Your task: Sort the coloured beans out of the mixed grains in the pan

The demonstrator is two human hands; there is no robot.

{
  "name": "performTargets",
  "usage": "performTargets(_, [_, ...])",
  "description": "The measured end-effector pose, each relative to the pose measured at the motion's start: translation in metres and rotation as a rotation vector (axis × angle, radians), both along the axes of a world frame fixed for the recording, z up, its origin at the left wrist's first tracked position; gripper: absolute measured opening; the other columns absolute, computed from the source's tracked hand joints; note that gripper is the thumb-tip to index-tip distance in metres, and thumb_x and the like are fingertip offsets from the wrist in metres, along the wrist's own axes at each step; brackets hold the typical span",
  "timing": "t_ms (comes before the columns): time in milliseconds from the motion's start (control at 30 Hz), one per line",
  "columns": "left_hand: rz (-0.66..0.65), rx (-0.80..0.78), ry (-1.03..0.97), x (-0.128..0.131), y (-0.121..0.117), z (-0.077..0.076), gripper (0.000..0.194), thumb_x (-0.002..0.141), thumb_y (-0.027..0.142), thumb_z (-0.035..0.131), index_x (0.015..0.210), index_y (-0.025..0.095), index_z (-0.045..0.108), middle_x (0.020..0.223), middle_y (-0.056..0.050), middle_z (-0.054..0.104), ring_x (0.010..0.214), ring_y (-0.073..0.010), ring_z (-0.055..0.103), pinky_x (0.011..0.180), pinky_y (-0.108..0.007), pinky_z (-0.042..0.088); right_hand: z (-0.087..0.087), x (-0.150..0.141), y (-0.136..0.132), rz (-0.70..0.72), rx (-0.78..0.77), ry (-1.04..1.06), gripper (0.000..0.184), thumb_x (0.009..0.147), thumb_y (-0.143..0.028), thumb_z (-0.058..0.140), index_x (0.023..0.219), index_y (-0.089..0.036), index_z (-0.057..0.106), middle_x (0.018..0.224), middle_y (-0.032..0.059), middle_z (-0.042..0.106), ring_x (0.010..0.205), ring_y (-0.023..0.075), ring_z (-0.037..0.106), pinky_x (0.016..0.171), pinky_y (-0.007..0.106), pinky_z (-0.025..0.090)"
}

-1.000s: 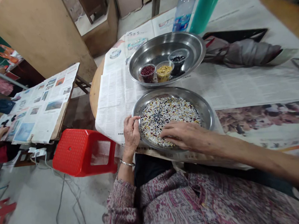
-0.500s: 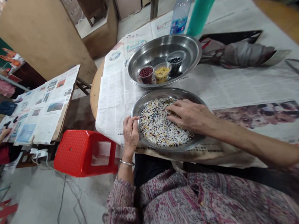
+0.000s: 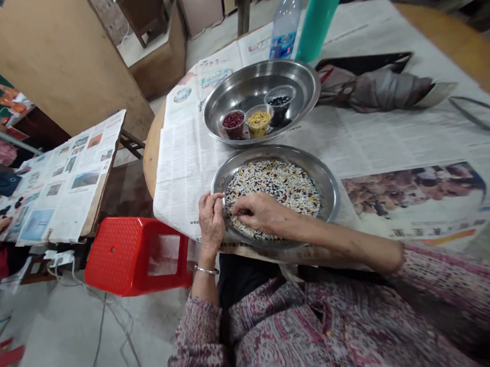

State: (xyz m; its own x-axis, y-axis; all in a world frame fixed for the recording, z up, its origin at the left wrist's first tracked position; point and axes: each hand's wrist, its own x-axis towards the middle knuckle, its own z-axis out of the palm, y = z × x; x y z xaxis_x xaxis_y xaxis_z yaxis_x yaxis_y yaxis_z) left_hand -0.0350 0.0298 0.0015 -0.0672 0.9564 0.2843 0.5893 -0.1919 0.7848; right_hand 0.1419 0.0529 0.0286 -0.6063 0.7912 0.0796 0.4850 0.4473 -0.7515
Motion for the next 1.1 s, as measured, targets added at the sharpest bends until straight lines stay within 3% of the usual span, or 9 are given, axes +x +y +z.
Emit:
performTargets(133, [0.006, 0.004, -0.002, 0.0, 0.0, 0.0, 0.025, 0.103, 0.028, 0.043, 0.104, 0.023, 0.067, 0.114, -0.008, 0.063, 0.125, -0.0212, 0.054, 0.114, -0.039, 0.041, -0.004, -0.003, -0.012, 0.163, 0.171, -0.078, 0.019, 0.085, -0.011, 0.052, 0.088, -0.018, 0.069, 0.092, 0.0075, 0.072, 0.085, 0.018, 0.062, 0.078, 0.029, 0.046])
performTargets(233, [0.007, 0.004, 0.012, 0.0, 0.0, -0.001, 0.026, 0.104, 0.029, 0.042, 0.105, 0.023, 0.067, 0.115, -0.008, 0.063, 0.123, -0.0205, 0.055, 0.113, -0.038, 0.042, -0.007, 0.01, -0.009, 0.195, 0.31, -0.221, 0.018, 0.087, -0.01, 0.051, 0.086, -0.018, 0.066, 0.094, 0.0094, 0.069, 0.088, 0.02, 0.06, 0.073, 0.03, 0.044])
performTargets(367, [0.003, 0.019, 0.001, 0.0, 0.0, -0.002, 0.027, 0.104, 0.031, 0.042, 0.104, 0.023, 0.067, 0.115, -0.008, 0.062, 0.12, -0.02, 0.056, 0.112, -0.037, 0.043, -0.006, 0.043, 0.009, -0.002, 0.457, -0.41, 0.024, 0.085, -0.006, 0.047, 0.089, -0.02, 0.066, 0.096, 0.0106, 0.068, 0.09, 0.0224, 0.058, 0.065, 0.031, 0.041])
performTargets(467, [0.006, 0.023, -0.002, 0.0, 0.0, -0.003, 0.026, 0.105, 0.032, 0.042, 0.104, 0.023, 0.067, 0.115, -0.008, 0.062, 0.12, -0.0197, 0.056, 0.111, -0.036, 0.042, -0.007, 0.067, 0.023, -0.185, 0.538, -0.498, 0.023, 0.086, -0.011, 0.049, 0.097, -0.02, 0.067, 0.105, 0.0134, 0.067, 0.096, 0.026, 0.057, 0.068, 0.034, 0.044])
performTargets(600, [0.01, 0.018, -0.004, 0.0, 0.0, -0.003, 0.026, 0.104, 0.031, 0.043, 0.104, 0.023, 0.068, 0.115, -0.007, 0.062, 0.122, -0.0201, 0.056, 0.112, -0.035, 0.042, -0.013, 0.08, 0.031, -0.277, 0.429, -0.565, 0.024, 0.092, -0.03, 0.05, 0.103, -0.016, 0.067, 0.105, 0.016, 0.067, 0.091, 0.0276, 0.06, 0.071, 0.037, 0.046])
performTargets(733, [0.012, 0.017, -0.006, 0.0, 0.0, -0.002, 0.025, 0.104, 0.029, 0.044, 0.104, 0.023, 0.068, 0.116, -0.007, 0.063, 0.124, -0.0207, 0.055, 0.113, -0.037, 0.041, -0.011, 0.071, 0.026, -0.148, 0.221, -0.387, 0.019, 0.085, -0.017, 0.049, 0.093, -0.018, 0.066, 0.095, 0.0096, 0.069, 0.085, 0.0217, 0.063, 0.076, 0.034, 0.047])
performTargets(867, [0.005, 0.014, 0.005, 0.0, 0.0, -0.001, 0.025, 0.104, 0.03, 0.044, 0.104, 0.024, 0.067, 0.114, -0.007, 0.064, 0.125, -0.0207, 0.054, 0.113, -0.037, 0.041, -0.002, 0.059, 0.01, 0.047, 0.065, -0.17, 0.017, 0.083, -0.014, 0.051, 0.085, -0.021, 0.067, 0.082, 0.0034, 0.071, 0.076, 0.0173, 0.063, 0.071, 0.03, 0.045])
performTargets(1100, [0.002, 0.023, -0.009, 0.0, 0.0, -0.002, 0.024, 0.103, 0.028, 0.044, 0.104, 0.023, 0.067, 0.114, -0.007, 0.063, 0.124, -0.0208, 0.055, 0.113, -0.038, 0.041, -0.01, 0.054, -0.018, 0.298, 0.203, -0.175, 0.018, 0.087, -0.012, 0.054, 0.087, -0.022, 0.069, 0.088, 0.0029, 0.069, 0.079, 0.0155, 0.063, 0.073, 0.028, 0.045])
